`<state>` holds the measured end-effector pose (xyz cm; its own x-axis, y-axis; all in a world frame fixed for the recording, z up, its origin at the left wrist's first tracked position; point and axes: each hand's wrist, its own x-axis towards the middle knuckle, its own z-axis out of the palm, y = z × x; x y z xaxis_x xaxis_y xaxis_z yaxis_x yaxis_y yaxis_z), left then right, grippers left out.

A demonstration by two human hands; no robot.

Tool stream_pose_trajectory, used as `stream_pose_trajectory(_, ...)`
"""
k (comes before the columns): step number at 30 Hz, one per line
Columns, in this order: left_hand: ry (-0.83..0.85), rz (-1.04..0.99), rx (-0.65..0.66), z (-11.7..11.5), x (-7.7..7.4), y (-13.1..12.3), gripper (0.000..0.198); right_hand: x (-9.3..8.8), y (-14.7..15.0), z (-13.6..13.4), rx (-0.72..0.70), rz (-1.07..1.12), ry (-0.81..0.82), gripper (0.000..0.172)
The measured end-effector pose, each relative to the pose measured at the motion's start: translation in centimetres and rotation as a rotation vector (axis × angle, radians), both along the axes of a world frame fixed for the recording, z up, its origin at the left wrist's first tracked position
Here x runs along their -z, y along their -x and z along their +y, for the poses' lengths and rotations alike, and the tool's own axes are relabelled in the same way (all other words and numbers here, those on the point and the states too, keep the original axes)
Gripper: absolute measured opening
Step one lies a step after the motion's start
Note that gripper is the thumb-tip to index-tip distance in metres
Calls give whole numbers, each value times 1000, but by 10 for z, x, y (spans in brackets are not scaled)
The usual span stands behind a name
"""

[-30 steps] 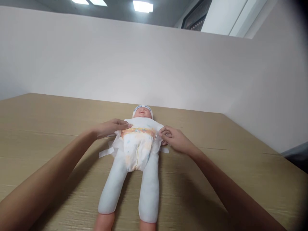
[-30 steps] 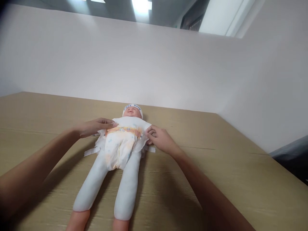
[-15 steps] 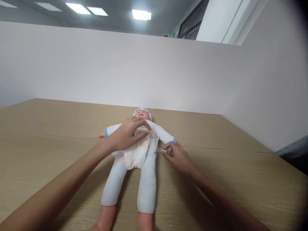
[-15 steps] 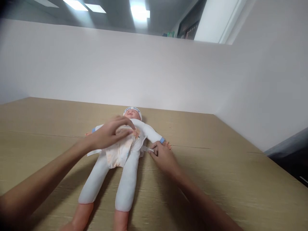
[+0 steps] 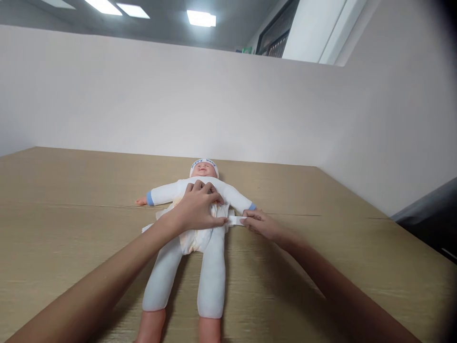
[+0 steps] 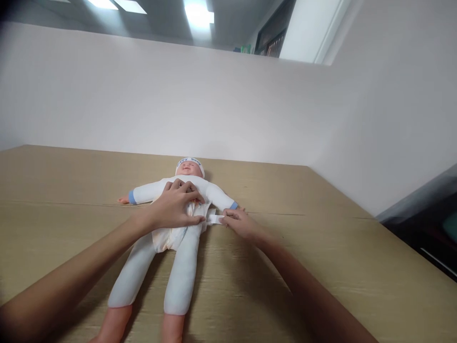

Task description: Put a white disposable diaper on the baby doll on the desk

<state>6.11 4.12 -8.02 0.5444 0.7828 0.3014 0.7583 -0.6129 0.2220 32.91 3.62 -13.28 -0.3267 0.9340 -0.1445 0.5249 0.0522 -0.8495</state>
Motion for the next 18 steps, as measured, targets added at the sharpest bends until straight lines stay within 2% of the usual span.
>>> stream_pose_trajectory(4,-7,0,-4,0,2,0,56,-14,3,7,-19,128,92,46)
stream_pose_trajectory(8,1,-17,-9,0,2,0,73,-23,33,21,-21,212,110,44)
stream_pose_trajectory(10,9,-25,-12,0,1,0,80,-23,50,29,-4,233,95,41)
stream_pose_trajectory(13,16,-33,-14,-2,-1,-1,80,-19,66,35,25,244,55,39)
stream_pose_trajectory(18,34,-67,-5,-3,-1,-1,75,-13,68,28,23,278,18,48)
